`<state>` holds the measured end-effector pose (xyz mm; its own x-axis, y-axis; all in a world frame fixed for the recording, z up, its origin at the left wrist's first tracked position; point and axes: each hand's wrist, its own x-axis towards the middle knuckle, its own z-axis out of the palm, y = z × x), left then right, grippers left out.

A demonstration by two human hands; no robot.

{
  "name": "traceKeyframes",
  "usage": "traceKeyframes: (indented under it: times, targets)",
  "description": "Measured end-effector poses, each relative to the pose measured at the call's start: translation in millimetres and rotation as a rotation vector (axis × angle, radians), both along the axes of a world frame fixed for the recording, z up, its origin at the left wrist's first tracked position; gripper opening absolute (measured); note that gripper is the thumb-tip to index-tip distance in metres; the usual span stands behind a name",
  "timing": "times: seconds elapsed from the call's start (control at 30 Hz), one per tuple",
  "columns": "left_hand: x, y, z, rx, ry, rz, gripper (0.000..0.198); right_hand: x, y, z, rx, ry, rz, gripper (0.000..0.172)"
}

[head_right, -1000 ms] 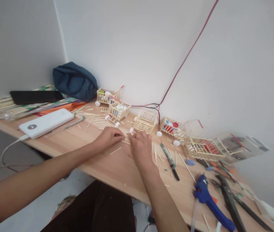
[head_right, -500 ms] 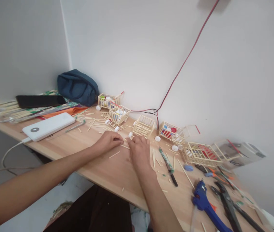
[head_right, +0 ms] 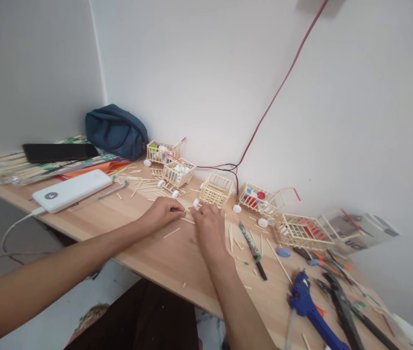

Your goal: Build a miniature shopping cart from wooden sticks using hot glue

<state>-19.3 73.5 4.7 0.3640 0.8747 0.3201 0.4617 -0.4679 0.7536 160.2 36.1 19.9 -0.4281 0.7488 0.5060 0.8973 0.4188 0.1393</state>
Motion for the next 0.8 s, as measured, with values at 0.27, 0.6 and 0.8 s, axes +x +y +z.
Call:
traceKeyframes:
  times: [0.27,0.6,0.8]
  targets:
    - [0.0,-1.9,4.2,-0.019,0.017,0.011,0.015,-1.3,1.2,-0.2,0.008,0.001,-0.009,0.019]
    - [0.3,-0.1,-0.8,-0.007,-0.001,0.007,0.016,-1.5,1.0,0.4,0.022,0.015,0.004,0.019]
    - [-0.9,0.1,-1.2,0.006,-0.005,-0.002,0.016,-0.7,1.7,-1.0,0.035,0.021,0.020,0.020]
